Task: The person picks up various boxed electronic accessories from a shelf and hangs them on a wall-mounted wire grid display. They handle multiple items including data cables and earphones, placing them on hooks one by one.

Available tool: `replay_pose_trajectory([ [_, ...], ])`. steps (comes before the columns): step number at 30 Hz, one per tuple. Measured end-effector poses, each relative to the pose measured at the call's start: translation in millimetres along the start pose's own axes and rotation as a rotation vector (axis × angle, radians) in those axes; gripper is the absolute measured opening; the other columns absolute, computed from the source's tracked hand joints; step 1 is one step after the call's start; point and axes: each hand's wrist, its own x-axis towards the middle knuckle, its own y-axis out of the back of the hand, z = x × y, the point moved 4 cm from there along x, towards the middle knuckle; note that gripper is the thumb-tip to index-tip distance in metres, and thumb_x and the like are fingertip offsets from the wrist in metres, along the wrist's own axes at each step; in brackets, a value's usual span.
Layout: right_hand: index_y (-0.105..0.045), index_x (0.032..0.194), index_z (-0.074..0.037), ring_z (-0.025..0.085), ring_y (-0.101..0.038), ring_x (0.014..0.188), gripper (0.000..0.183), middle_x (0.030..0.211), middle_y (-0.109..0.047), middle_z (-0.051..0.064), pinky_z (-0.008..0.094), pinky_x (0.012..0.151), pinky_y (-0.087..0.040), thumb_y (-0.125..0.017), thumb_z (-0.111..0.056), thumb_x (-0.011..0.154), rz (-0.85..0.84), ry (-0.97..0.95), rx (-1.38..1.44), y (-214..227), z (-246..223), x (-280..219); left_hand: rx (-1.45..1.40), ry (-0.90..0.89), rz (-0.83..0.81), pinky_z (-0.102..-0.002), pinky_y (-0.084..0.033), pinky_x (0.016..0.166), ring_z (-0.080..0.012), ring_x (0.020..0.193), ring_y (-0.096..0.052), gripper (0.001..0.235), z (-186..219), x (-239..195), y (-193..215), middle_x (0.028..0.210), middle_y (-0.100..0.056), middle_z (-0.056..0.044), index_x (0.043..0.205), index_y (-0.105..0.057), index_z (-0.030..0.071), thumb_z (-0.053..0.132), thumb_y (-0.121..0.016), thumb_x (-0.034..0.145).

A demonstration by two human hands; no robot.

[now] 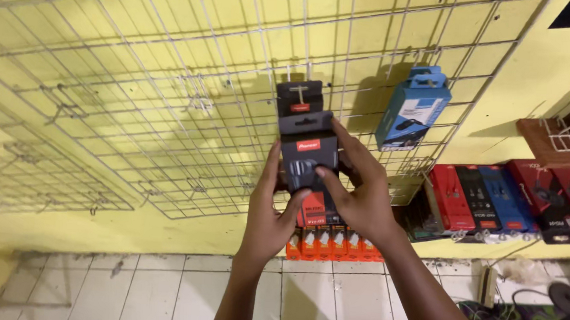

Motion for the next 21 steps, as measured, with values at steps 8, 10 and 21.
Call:
replay_pose_trajectory([
  [8,-0.038,0.161,-0.007,0.013,-0.067,0.109,0.073,0.130,-0.062,0.012,0.028,0.094,-0.058,-0.066,0.007,0.096,0.144,-0.120,0.041,-22,22,27,0.087,-0.210,-0.046,-0.037,-0.053,0.095,-0.0291,0.116,-0.063,0.086,-14,39,15,0.138,-0.056,-0.019,0.166,-0.023,0.010,0.002,-0.072,0.095],
  [10,-0.040,0.159,-0.006,0.015,-0.065,0.110,0.070,0.130,-0.058,0.012,0.029,0.093,-0.059,-0.067,0.007,0.096,0.169,-0.083,-0.068,-24,29,31,0.170,-0.204,-0.033,-0.040,-0.051,0.096,-0.0341,0.114,-0.059,0.089,-22,44,13,0.129,-0.053,-0.019,0.167,-0.022,0.012,0.001,-0.073,0.094],
  [21,-0.052,0.151,-0.009,0.020,-0.067,0.102,0.063,0.115,-0.057,0.012,0.028,0.079,-0.064,-0.074,0.001,0.092,0.329,0.006,-0.389,-40,99,29,0.419,-0.130,0.010,-0.046,-0.052,0.090,-0.0404,0.111,-0.054,0.092,-73,53,-2,0.129,-0.038,-0.026,0.167,-0.014,0.013,-0.002,-0.065,0.092],
])
